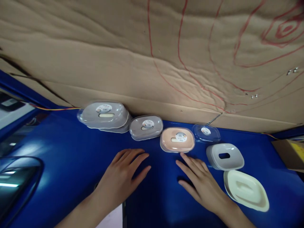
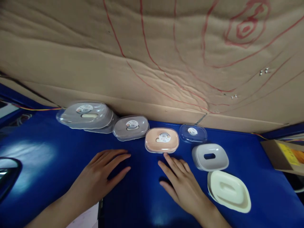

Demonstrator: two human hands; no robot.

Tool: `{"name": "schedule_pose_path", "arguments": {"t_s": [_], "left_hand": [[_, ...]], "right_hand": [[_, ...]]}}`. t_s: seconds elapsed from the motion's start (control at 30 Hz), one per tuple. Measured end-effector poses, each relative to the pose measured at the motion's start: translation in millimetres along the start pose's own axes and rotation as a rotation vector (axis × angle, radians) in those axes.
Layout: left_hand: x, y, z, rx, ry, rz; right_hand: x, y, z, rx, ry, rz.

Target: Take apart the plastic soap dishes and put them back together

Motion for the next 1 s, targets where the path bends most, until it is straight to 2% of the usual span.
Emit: {"name": "schedule_pose_path", "arguments": {"t_s": [0.1,0.2,0.33,0.4,0.47,0.53,0.6,0.7,0.8,0.93,1.0], "left_hand": [[-1.8,4.1,-0.5,0.023,0.103,-0.028],[-9.1,2.1,-0.7,0.027,0.21,-0.078],[-15.4,-9.3,-0.2,-0.062,0.172,-0.092],[-16.0,-12.1,0.3,-0.09,0.136,-0.082],[-16.1,-11.1,0.4,-0.101,0.142,-0.082],[-15.0,-7.1,0.0,-0.092,0.158,-0.084],[-12.5,-2.3,-0.7,-0.08,0.167,-0.076],[-5.7,3.4,-0.8,-0.056,0.157,-0.038],[4.9,6.2,2.0,-0.052,0.084,0.027],[25.0,6.5,10.9,-0.147,-0.113,0.12],[36.2,5.8,15.3,-0.22,-0.227,0.147]], "right_hand": [[0.1,-2.2,0.0,-0.037,-0.054,-0.033],[2.6,3.8,-1.7,0.008,-0.053,-0.049],[15.3,29.0,1.3,0.169,-0.102,-0.035],[25.6,46.5,10.1,0.243,-0.188,0.037],[36.3,62.0,24.2,0.26,-0.291,0.163],[45.4,70.6,40.7,0.192,-0.368,0.273],[51.9,70.7,55.5,0.075,-0.407,0.28],[51.4,62.7,65.8,-0.076,-0.393,0.106],[36.6,59.9,59.8,-0.164,-0.311,-0.115],[12.1,70.4,44.4,-0.189,-0.156,-0.327],[10.8,75.6,39.5,-0.118,-0.145,-0.352]]}}
Point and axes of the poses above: each hand's wrist, its own z-axis away from the middle knuckle, its own y-axis out of the back of the hand, x = y × z, the point moved 3 cm from there along -z, towards the middle knuckle, and after that the axes turned 2 degrees about y, right-handed, at the moved point
